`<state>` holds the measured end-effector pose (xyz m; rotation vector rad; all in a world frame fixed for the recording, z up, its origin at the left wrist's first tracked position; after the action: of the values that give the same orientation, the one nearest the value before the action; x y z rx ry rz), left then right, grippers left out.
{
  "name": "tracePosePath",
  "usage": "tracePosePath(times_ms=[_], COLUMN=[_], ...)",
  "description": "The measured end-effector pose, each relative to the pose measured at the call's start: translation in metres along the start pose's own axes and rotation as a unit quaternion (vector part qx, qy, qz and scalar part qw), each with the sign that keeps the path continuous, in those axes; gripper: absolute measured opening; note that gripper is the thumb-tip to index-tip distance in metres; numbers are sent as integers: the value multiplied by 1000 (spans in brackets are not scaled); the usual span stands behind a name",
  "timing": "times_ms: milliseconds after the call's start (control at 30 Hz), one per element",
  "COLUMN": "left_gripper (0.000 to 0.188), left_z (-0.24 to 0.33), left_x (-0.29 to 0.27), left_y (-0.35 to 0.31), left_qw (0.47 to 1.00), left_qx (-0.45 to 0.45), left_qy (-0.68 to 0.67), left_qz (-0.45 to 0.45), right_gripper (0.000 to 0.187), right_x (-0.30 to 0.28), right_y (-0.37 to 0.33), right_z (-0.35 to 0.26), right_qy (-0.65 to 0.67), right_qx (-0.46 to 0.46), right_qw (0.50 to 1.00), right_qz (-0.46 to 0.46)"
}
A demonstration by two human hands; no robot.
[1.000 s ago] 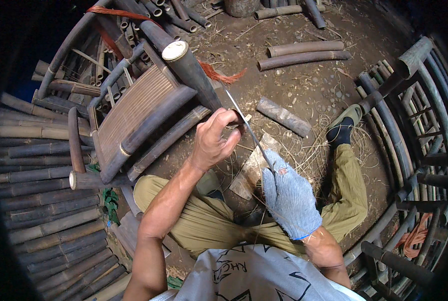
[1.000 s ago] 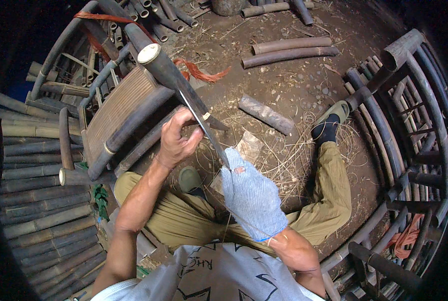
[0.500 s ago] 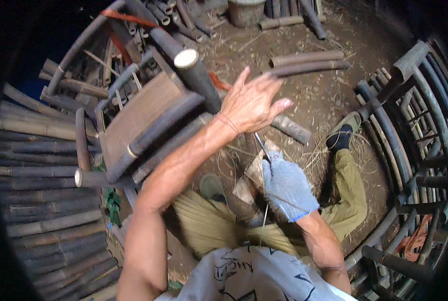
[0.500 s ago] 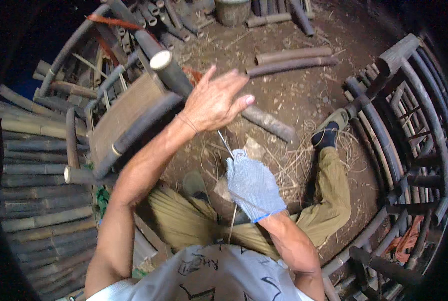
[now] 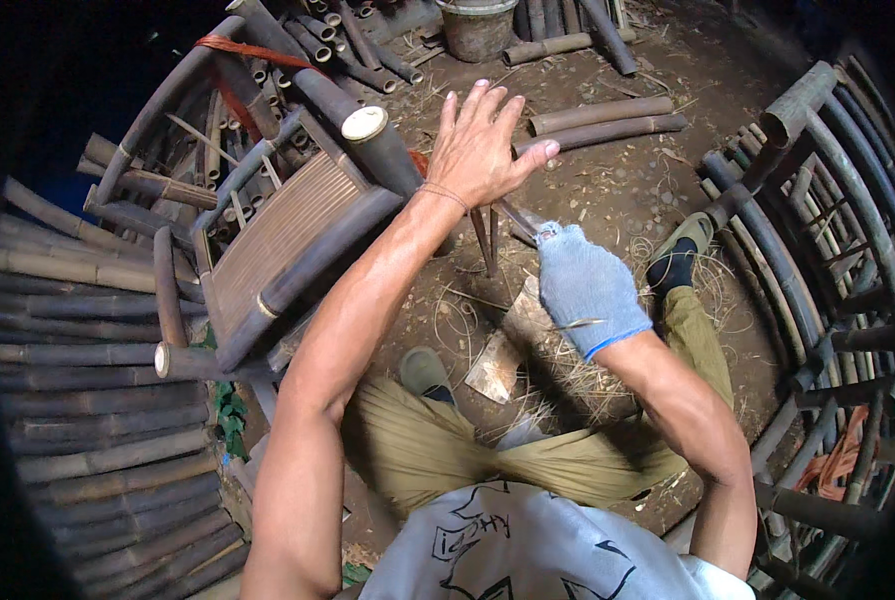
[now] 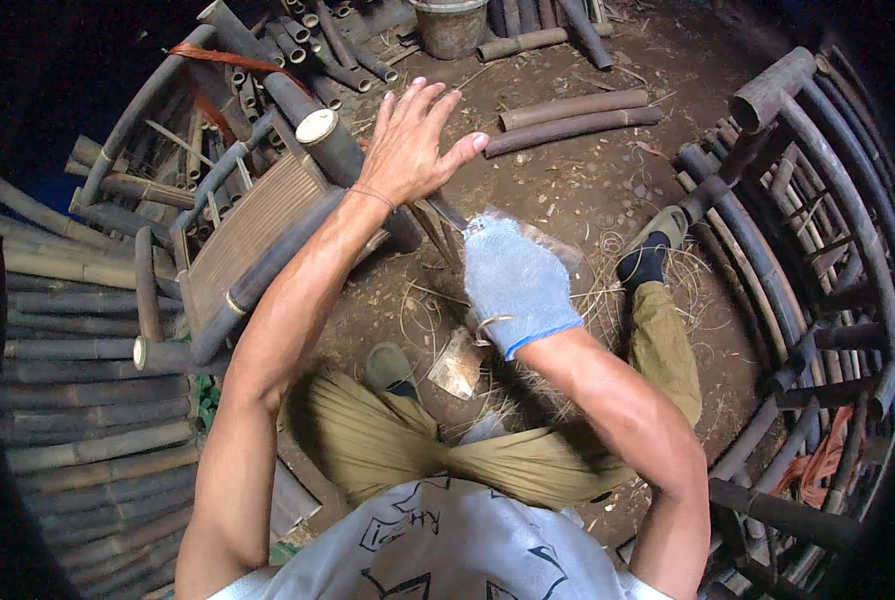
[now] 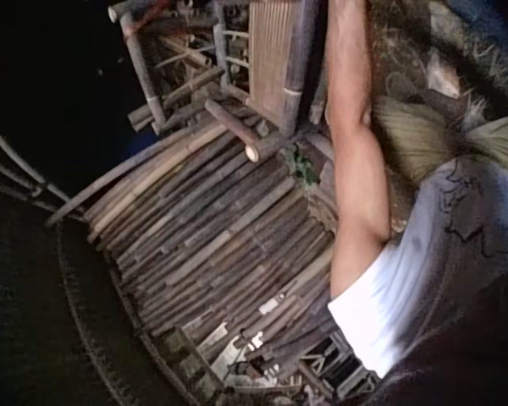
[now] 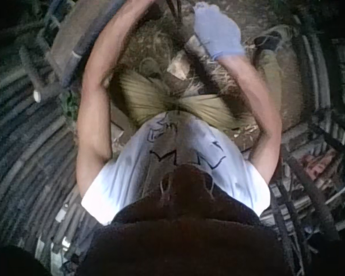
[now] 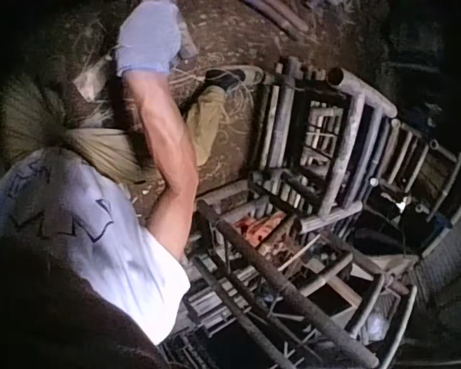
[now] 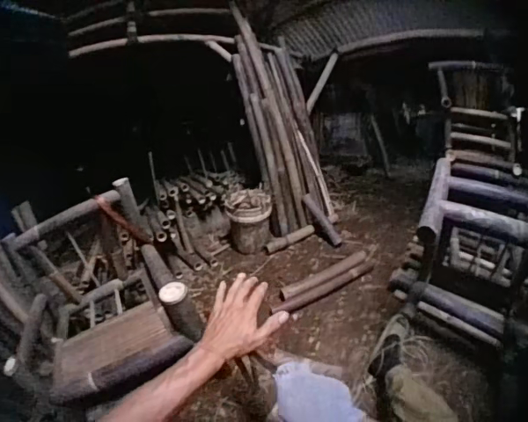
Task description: The person shapes a thin strip of wood using a blade and then inserts the strip into the frame of a bamboo chair, pressing it into place with their hands.
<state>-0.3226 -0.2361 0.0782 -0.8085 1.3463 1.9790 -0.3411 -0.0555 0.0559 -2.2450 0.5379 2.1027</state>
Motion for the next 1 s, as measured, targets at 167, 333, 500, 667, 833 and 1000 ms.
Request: tracePosePath(times_ms=[167,333,500,667,833,1000], left_gripper=[87,80,86,38,28,29], left_z=[9,7,5,-62,-77,-21], left_x=[6,0,-11,-26,-69,-100], left_y=[7,10,-28,-199,-228,-210], left_qw=[1000,999,974,651,775,825], left_qx=[14,35,-127,-281,-411,-445], left_qy=[-5,38,37,84,45,-196], left_qz=[-18,-6,-183,-700,-478,-287], right_gripper=[21,24,30,28,30,46], right_x=[100,114,123,94,108,80], right_y=[-4,-36,-42,-47,-59,-50], right_z=[19,14,69,108,158,119], right_qy=[58,-6,51,-38,59,183], right_qx=[25,55,222,270,204,288], right_qw=[975,988,969,956,977,939], right_qz=[-215,-147,-100,-111,32,34])
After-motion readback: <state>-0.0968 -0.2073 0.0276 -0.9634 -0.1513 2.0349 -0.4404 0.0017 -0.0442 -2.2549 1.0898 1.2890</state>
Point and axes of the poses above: each hand's wrist, its own y-axis towards the middle knuckle, its own x-axis out of the palm, z = x × y, the point moved 5 cm from there along y, towards the middle knuckle, and after that the axes turned 14 degrees about -y, right-handed, at the moved point
